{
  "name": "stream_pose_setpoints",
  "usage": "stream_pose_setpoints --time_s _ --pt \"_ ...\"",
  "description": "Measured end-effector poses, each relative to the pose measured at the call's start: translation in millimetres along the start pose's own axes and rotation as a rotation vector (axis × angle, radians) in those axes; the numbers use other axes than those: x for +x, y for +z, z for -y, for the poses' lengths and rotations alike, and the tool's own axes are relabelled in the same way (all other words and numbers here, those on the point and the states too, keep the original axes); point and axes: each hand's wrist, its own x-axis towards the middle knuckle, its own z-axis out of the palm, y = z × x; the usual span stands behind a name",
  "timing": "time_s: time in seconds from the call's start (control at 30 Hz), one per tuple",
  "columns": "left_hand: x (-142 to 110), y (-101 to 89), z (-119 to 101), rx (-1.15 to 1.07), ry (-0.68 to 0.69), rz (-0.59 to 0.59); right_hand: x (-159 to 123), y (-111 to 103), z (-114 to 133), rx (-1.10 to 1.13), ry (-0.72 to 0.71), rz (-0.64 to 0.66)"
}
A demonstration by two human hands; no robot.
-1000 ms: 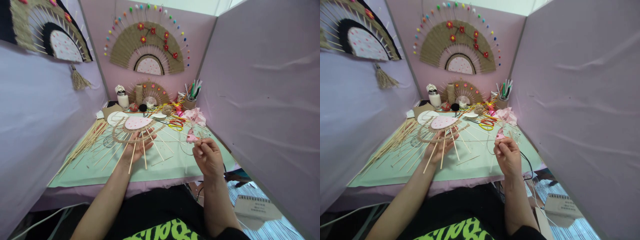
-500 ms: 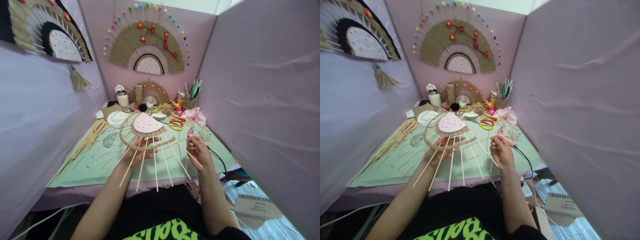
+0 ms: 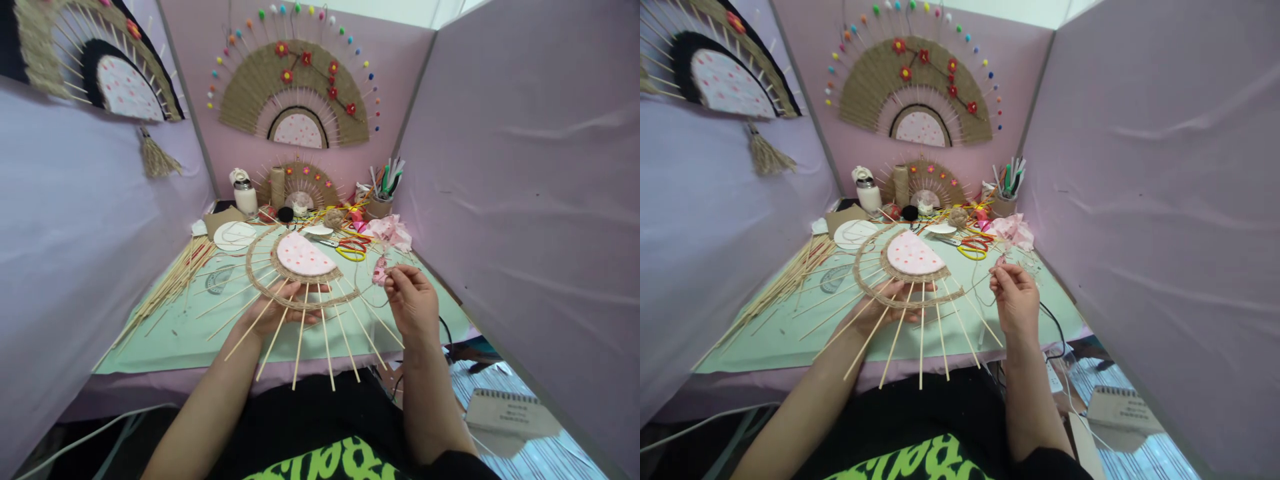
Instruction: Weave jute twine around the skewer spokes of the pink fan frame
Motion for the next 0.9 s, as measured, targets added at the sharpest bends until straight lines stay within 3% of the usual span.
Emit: stream_pose_setpoints --time_s 0.17,0.27,0.4,0.73,0.9 --pt "-0.7 8.4 -2.2 0.072 0.049 -0.039 -11.1 -6.1 13.1 -0.292 -0.173 0.019" --pt "2.7 6.6 -0.4 0.063 0.079 -0.076 -23.8 -4.2 22.1 -0.494 -0.224 0.139" --pt "9.2 0.7 2.6 -0.024 0.169 -0.142 -36.2 -1.6 28.5 -0.645 -0.188 0.311" --pt "13.3 -6.4 2.8 -0.212 0.298 -0.215 -30.9 -10.9 18.8 -0.640 -0.137 0.357" --pt "13.9 -5.4 4.5 -0.194 0.335 -0.221 -38.4 6.0 -2.8 -0.581 -0.089 0.359"
